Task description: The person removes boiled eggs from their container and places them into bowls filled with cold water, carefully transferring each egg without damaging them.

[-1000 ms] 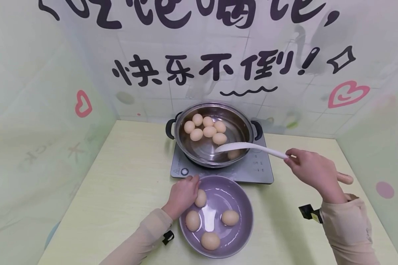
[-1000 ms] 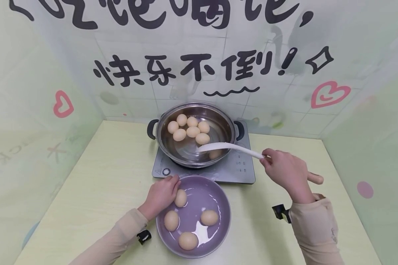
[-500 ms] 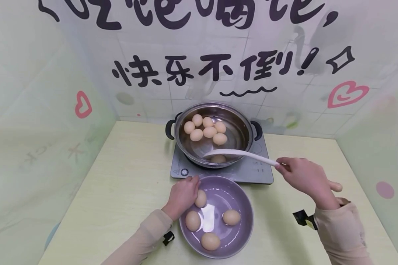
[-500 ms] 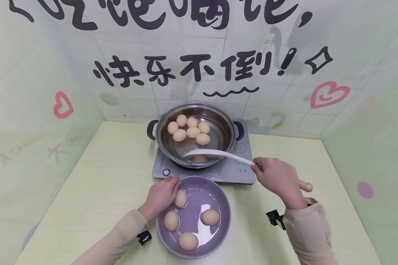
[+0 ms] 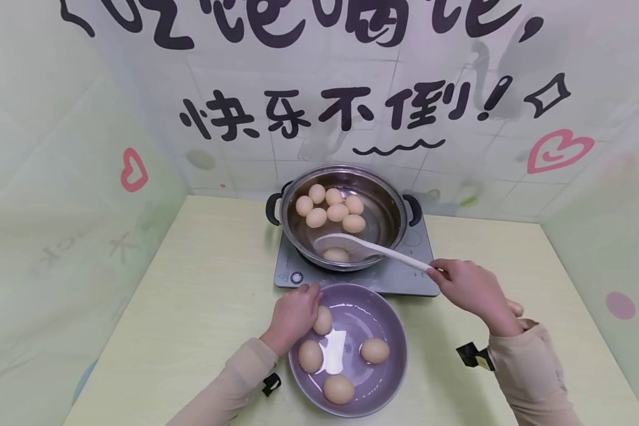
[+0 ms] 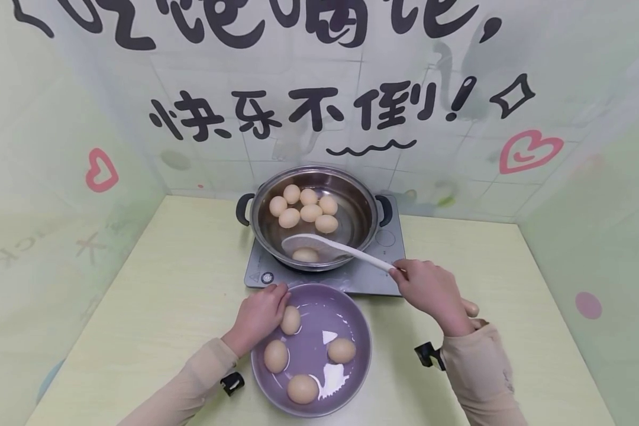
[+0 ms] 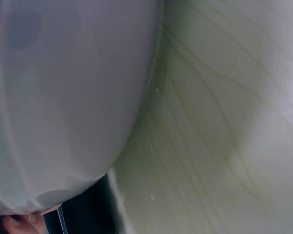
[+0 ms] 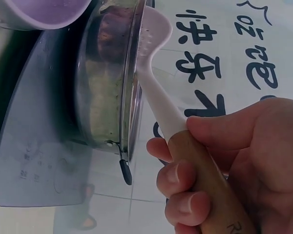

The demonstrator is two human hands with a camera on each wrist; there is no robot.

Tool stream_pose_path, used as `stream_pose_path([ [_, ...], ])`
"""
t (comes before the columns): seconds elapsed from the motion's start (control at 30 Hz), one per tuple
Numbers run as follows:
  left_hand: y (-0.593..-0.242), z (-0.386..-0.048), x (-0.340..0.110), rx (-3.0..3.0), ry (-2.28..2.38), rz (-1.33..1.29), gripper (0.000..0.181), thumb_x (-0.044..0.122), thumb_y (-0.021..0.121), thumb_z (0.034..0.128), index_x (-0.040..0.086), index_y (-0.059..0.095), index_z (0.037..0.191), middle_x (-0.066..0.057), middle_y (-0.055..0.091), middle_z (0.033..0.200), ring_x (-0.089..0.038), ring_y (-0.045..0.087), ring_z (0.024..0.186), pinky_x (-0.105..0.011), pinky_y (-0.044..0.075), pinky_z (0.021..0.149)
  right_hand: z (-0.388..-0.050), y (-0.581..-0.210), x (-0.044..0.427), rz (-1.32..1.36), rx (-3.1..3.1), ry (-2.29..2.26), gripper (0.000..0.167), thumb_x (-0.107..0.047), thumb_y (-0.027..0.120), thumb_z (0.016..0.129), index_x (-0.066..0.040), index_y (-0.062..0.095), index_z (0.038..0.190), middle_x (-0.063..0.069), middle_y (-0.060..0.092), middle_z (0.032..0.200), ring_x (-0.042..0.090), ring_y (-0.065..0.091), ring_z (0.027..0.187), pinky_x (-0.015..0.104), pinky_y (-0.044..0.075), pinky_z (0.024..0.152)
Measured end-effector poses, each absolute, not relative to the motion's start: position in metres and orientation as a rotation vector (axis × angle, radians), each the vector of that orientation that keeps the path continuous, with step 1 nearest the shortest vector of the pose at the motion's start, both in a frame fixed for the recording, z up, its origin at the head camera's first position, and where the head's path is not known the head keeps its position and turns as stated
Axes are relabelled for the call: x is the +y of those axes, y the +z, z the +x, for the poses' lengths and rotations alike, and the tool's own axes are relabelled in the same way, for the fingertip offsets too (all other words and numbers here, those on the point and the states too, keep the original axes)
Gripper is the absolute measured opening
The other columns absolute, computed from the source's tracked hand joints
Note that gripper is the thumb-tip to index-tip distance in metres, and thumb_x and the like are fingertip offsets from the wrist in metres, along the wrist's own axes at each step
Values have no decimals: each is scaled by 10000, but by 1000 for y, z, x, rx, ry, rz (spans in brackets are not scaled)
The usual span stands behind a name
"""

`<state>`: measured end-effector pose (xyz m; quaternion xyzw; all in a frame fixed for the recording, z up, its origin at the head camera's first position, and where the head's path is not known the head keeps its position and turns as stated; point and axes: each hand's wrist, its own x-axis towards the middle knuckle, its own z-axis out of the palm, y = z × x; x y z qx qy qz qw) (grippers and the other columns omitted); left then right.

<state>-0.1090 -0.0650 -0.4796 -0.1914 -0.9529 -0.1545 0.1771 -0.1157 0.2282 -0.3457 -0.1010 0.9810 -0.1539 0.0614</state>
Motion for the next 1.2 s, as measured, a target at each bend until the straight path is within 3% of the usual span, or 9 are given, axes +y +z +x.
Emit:
stream_pose_path([
  [0.5, -478, -109, -65, -2728, -451, -522, 115, 193, 582, 861, 92, 569, 807, -54, 544, 637, -244, 561, 499, -341, 411, 408, -122, -354, 222, -301, 2893, -587, 212, -205, 478, 914, -83, 646, 954, -21, 397, 549, 141, 374, 486, 289, 289, 452],
  [0.73, -479, -108, -65, -2727, -442, -522, 114, 192, 582, 861, 94, 570, 804, -53, 542, 633, -241, 557, 492, -336, 408, 404, -124, -354, 220, -326, 2852, -655, 228, -191, 461, 927, -48, 634, 965, -21, 448, 561, 134, 393, 489, 291, 304, 459],
  [1.2, -478, -108, -66, -2713, -450, -531, 113, 185, 590, 853, 93, 561, 794, -52, 533, 627, -240, 552, 483, -337, 399, 397, -131, -355, 224, -372, 2691, -846, 230, -135, 415, 944, 2, 565, 834, -18, 450, 505, 112, 392, 443, 261, 310, 429],
])
